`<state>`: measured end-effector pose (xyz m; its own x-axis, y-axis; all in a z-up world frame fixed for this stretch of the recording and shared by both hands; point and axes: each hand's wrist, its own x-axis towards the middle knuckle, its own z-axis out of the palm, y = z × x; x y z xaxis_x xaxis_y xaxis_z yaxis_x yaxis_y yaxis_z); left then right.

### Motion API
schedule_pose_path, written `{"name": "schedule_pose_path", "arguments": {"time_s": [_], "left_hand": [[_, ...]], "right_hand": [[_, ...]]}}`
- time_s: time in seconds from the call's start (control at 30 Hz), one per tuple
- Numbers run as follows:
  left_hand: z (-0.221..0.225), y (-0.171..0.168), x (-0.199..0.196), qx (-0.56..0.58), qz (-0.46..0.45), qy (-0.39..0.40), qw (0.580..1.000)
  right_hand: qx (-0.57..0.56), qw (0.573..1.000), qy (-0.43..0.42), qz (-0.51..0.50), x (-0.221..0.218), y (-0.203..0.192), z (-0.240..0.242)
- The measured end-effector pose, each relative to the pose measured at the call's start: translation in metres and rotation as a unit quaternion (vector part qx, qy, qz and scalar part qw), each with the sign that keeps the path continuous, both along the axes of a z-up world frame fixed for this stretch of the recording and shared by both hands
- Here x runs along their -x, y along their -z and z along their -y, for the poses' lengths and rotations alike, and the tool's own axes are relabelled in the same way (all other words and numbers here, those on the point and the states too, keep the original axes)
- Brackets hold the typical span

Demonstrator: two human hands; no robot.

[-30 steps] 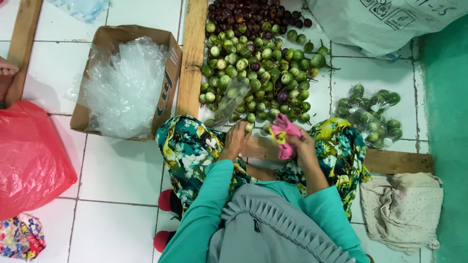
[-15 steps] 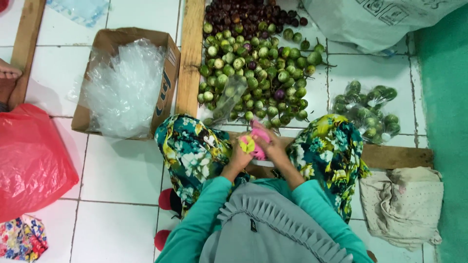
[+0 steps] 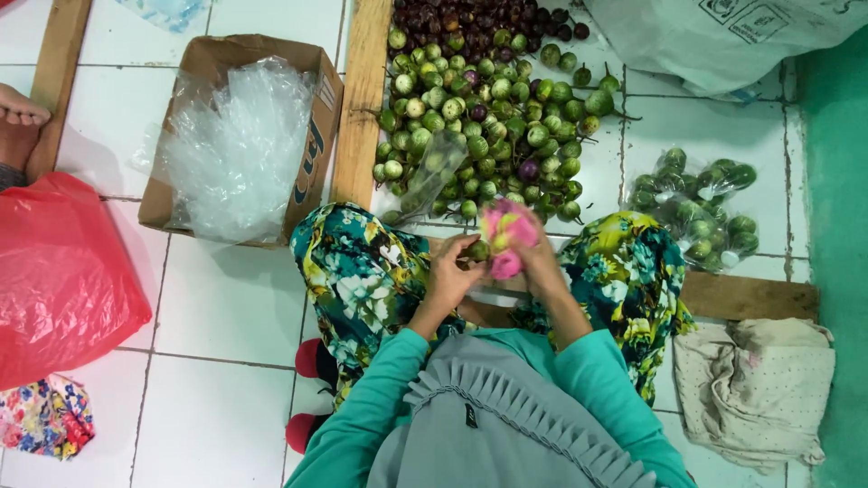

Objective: The person picks up small green and purple eggplants from a pile on the floor and places them into small plastic bags.

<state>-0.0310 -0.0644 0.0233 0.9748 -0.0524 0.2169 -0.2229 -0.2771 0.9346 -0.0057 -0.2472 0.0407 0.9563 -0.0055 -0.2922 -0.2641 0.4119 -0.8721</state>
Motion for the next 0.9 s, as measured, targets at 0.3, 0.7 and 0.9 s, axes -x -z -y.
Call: {"name": "schedule_pose_path", "arguments": {"time_s": [0.3,0.7,0.9], "left_hand": [[0.007,-0.004,0.001,-0.036,-0.108,-0.060,0.992],[-0.006,0.037,0.004,-0.057,-0.058,0.036,0.996],[0.007,-0.004,-0.004,0.085,-0.149,0.004,0.985]], "right_hand": [[-0.029,1.000,-0.002,0.005,0.005,0.033,-0.015],[0.151,0.982,-0.067,0.096,0.019,0.024,-0.025],[0.014,0.998,0.052,0.013,0.008,0.027,-0.018]]}}
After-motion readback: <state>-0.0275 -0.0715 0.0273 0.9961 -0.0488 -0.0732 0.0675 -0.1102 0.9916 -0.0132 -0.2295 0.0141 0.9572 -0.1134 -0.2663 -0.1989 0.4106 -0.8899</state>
